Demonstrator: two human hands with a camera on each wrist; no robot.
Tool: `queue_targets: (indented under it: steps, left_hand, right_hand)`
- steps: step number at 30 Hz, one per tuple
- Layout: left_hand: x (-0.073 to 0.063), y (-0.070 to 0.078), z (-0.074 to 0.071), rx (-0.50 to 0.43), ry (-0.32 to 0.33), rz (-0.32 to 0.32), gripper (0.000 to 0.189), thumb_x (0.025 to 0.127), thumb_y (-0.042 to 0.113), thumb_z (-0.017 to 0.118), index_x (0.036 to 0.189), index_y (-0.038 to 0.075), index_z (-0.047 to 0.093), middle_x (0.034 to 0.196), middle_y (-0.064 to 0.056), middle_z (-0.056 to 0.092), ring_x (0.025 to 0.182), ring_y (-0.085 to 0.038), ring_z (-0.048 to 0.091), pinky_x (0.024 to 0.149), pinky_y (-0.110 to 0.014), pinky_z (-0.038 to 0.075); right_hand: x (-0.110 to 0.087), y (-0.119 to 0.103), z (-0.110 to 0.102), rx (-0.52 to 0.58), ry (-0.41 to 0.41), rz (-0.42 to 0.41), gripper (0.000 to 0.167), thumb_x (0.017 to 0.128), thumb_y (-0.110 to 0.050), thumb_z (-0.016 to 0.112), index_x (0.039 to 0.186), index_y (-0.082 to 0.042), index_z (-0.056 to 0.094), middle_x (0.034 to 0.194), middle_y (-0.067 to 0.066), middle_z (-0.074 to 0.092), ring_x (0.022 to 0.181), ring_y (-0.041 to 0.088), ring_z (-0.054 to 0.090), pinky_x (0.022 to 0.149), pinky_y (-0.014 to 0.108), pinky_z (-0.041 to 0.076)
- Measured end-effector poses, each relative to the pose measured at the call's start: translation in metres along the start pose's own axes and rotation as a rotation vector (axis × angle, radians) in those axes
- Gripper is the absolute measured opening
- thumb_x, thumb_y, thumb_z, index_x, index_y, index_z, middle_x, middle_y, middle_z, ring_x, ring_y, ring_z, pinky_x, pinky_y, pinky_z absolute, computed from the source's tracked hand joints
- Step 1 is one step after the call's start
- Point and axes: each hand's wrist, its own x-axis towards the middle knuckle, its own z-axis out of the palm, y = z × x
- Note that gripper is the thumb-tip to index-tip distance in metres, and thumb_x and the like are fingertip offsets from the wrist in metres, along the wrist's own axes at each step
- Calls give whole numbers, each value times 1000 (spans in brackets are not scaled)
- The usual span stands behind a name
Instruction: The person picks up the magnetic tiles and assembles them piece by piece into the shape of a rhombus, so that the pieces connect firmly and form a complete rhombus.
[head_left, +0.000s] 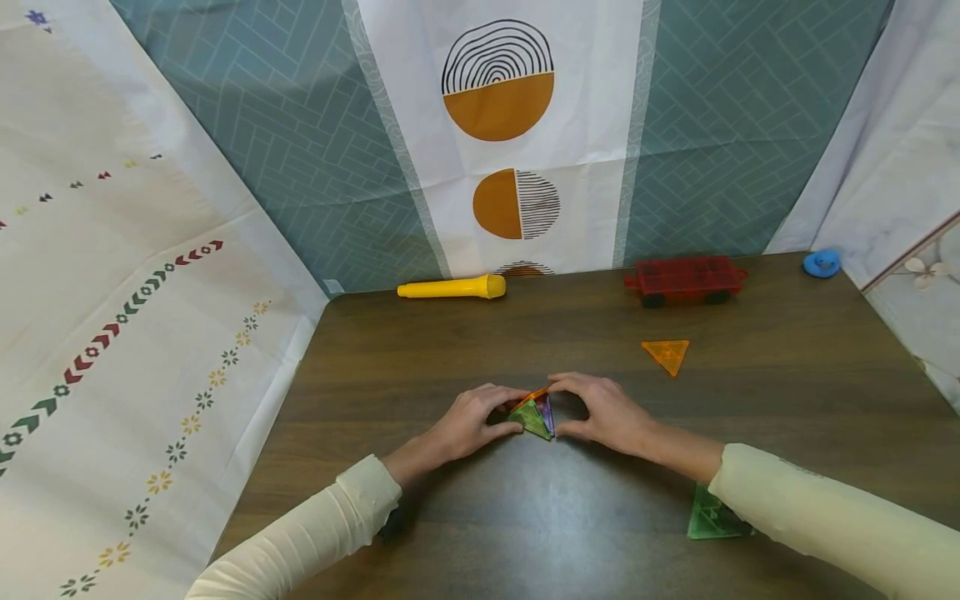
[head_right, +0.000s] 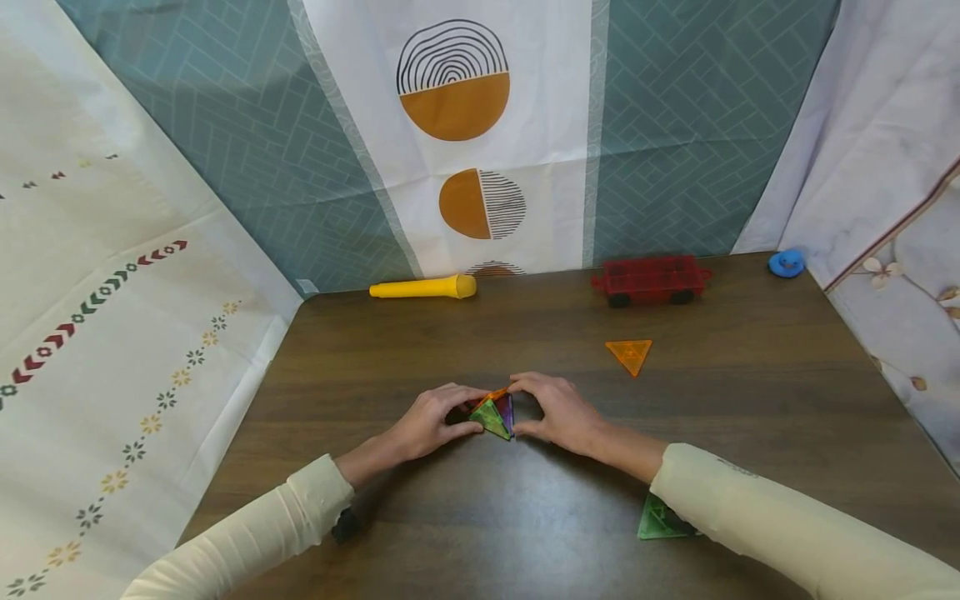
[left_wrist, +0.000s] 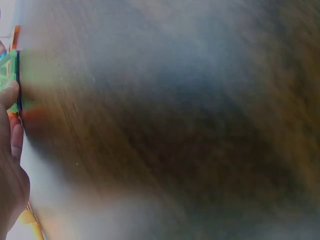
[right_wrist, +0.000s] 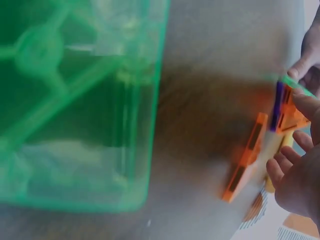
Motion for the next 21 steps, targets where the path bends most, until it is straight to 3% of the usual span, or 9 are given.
queue_targets:
  steps: [2,7,9,14,18,21]
  left_hand:
    - [0,0,-1,0,6,6,52,98,28,80,146,14,65,133,0,71,111,-12,66,95,-31,57]
    - [-1,-1,-4,-8,10,12,50,99,28,79,145,16,65,134,1,71,115,-12,66,99,-34,57]
    - [-1,-2,-5,-9,11,13,50,99,28,79,145,16,66,134,2,71,116,-12,65,99,-34,56]
    - [0,-1,-9,-30,33,24,50,97,28,82,142,14,67,135,1,70,118,-13,65,100,-33,56]
    - [1,1,-16,-68,60,4,57,98,31,81,148,12,62,146,1,65,132,-15,60,109,-38,52]
    - [4,5,-24,-126,76,-32,65,100,31,78,157,12,53,157,3,55,143,-15,52,116,-43,45]
  right_hand:
    - [-2,1,-6,23,11,6,55,84,-20,93,132,-5,70,147,16,63,120,35,69,101,56,55]
    - [-8,8,-24,25,48,26,58,86,-17,92,136,-3,68,146,16,63,118,34,70,99,56,56]
    - [-10,12,-31,4,65,38,59,86,-17,91,138,-2,67,146,16,64,130,38,63,104,59,52]
    - [-18,21,-53,9,69,91,67,90,-19,89,147,0,59,152,20,58,137,43,57,108,64,47]
    - [-27,31,-74,7,47,145,82,91,-27,87,157,1,47,159,25,48,141,48,50,109,67,44]
    - [-34,40,-88,-26,30,197,92,91,-33,87,162,1,38,156,28,50,123,48,63,105,65,48]
